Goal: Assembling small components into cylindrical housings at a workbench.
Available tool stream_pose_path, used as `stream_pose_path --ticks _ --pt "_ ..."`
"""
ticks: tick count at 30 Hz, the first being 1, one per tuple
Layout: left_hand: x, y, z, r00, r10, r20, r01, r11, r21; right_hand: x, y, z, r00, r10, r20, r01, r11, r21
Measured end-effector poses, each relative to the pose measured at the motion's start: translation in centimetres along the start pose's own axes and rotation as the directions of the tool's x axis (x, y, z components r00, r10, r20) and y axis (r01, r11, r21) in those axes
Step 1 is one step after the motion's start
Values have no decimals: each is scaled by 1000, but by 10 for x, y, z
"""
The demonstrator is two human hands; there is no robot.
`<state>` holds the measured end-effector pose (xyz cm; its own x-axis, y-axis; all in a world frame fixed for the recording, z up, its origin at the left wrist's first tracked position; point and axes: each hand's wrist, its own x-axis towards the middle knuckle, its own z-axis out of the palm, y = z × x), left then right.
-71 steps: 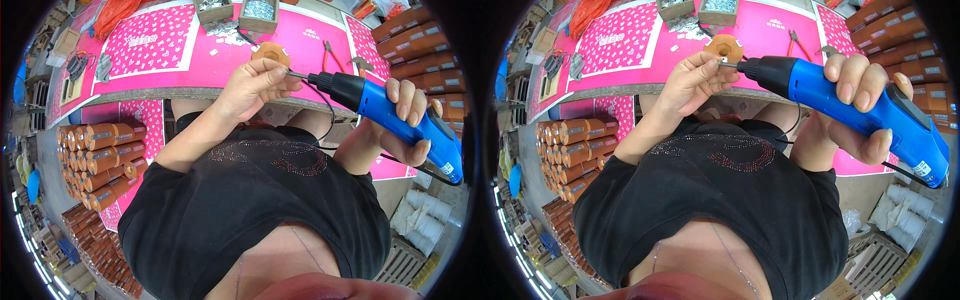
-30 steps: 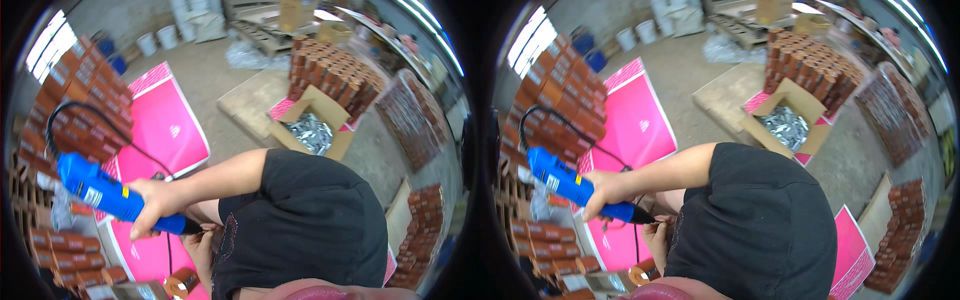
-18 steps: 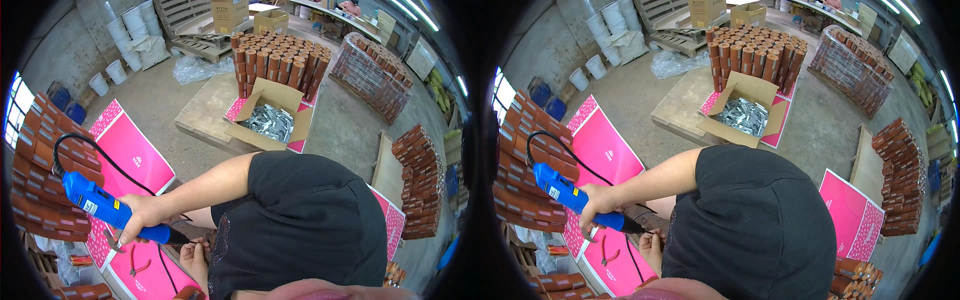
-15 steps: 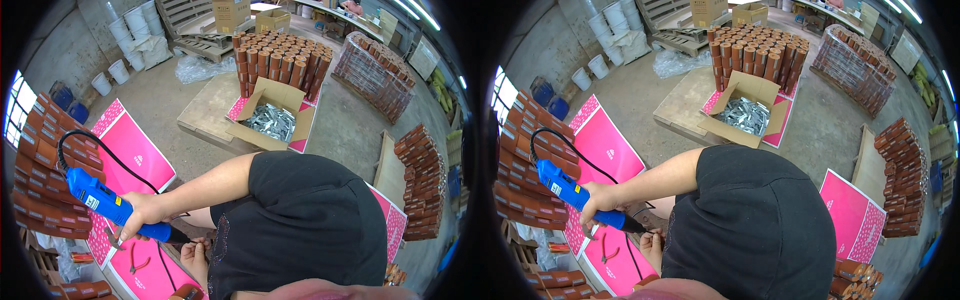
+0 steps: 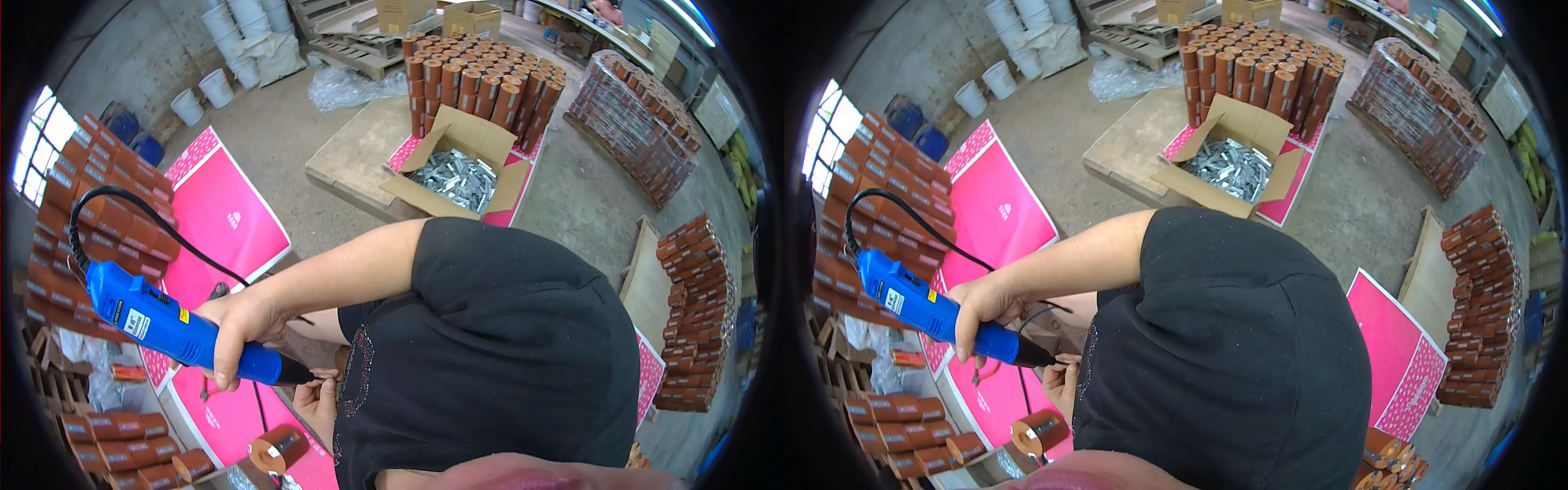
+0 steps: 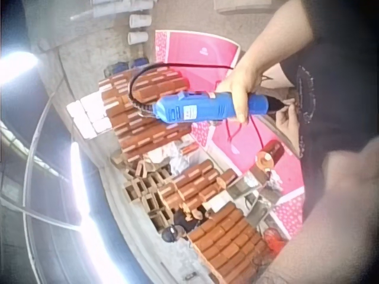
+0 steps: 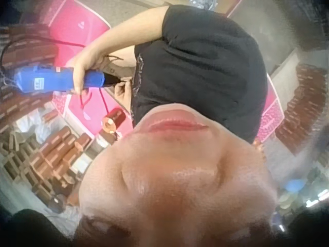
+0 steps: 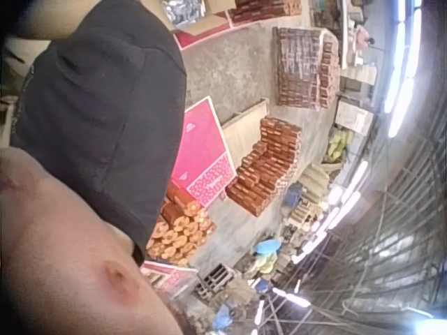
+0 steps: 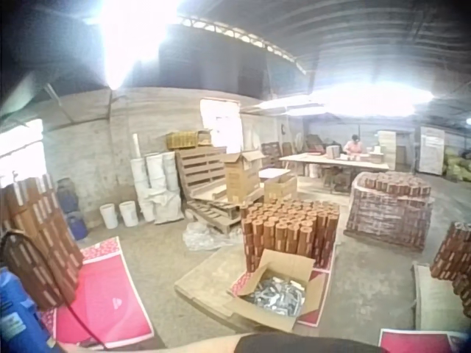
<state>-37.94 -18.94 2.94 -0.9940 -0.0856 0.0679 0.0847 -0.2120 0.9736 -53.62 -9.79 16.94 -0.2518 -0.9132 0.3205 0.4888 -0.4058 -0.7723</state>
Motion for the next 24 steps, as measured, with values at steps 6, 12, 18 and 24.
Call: stream_pose_path --ticks 6,12,18,24 --pt "-43 -3 -12 953 -57 -297 110 980 165 22 39 6 975 181 129 -166 979 -119" --pt "-67 -1 -8 930 -23 -368 -29 990 -135 37 65 22 974 66 219 -40 992 -119" --pt "-92 15 -7 851 -88 -517 -54 966 -254 66 89 20 920 52 388 -93 992 88" --pt "-109 18 -10 810 -7 -587 -105 982 -157 83 110 37 872 102 479 -176 978 113"
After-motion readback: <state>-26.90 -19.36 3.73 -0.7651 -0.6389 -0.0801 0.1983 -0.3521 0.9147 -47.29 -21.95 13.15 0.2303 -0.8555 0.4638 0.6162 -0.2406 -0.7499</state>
